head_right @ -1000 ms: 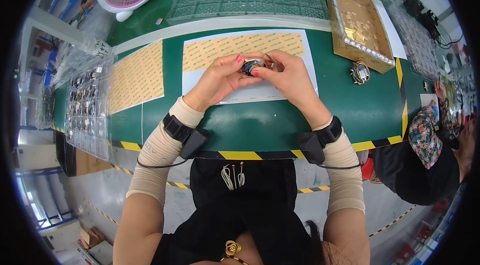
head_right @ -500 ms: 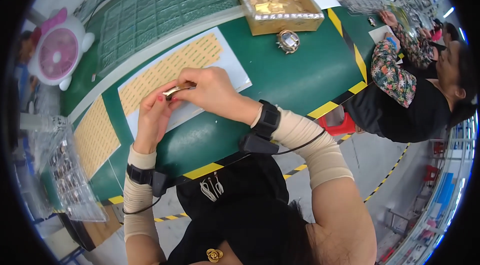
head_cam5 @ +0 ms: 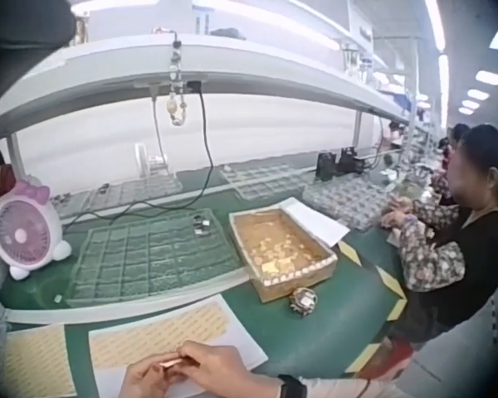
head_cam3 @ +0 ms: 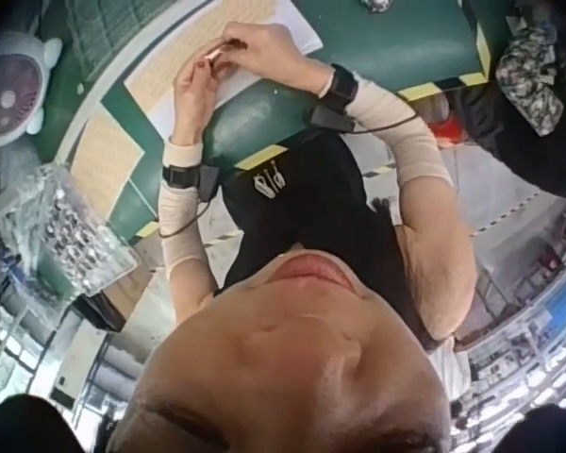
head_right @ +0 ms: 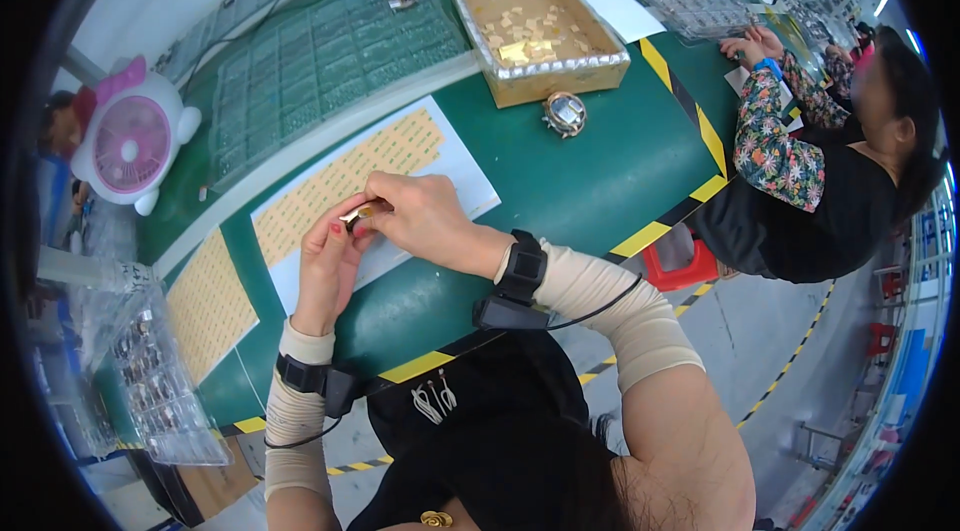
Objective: The person picks up a watch component, peels a small adhesive piece from a sheet using tweezers, and applies it to the component. They repeat this process for several components before placing them into a separate tray.
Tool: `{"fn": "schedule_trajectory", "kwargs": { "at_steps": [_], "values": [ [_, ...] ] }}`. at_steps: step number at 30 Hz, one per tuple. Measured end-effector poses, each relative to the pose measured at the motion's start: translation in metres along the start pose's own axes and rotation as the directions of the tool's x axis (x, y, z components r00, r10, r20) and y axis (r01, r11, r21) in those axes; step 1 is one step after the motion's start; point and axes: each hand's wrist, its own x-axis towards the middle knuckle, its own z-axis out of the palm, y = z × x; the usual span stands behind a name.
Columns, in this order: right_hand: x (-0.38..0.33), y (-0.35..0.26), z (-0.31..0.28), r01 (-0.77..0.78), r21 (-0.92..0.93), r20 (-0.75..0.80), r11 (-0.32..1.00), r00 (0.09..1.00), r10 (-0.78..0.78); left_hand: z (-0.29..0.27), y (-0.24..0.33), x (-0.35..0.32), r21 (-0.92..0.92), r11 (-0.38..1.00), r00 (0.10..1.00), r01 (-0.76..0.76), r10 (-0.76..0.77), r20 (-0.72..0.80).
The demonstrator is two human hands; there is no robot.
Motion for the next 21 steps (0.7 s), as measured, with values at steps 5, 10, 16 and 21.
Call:
{"fn": "schedule_trajectory", "kwargs": {
  "at_steps": [5,10,16,21],
  "values": [
    [-0.002,0.0,-0.034,-0.036,0.077,-0.261,0.996,0.964,0.055,0.004,0.007,0.0,-0.177,0.983,0.994,0.038,-0.056,-0.098],
    [-0.04,0.059,-0.16,-0.274,-0.001,-0.594,0.962,0.774,0.22,0.002,0.01,0.004,-0.145,0.984,0.987,0.105,-0.121,-0.103],
    [-0.053,0.095,-0.19,-0.553,-0.556,-0.58,0.62,0.793,0.187,-0.008,0.008,0.004,-0.115,0.985,0.985,0.129,-0.141,-0.1],
    [0.002,0.018,-0.174,-0.274,-0.577,-0.447,0.77,0.894,-0.016,-0.008,0.005,0.008,-0.069,0.985,0.979,0.157,-0.164,-0.121]
  ]
}}
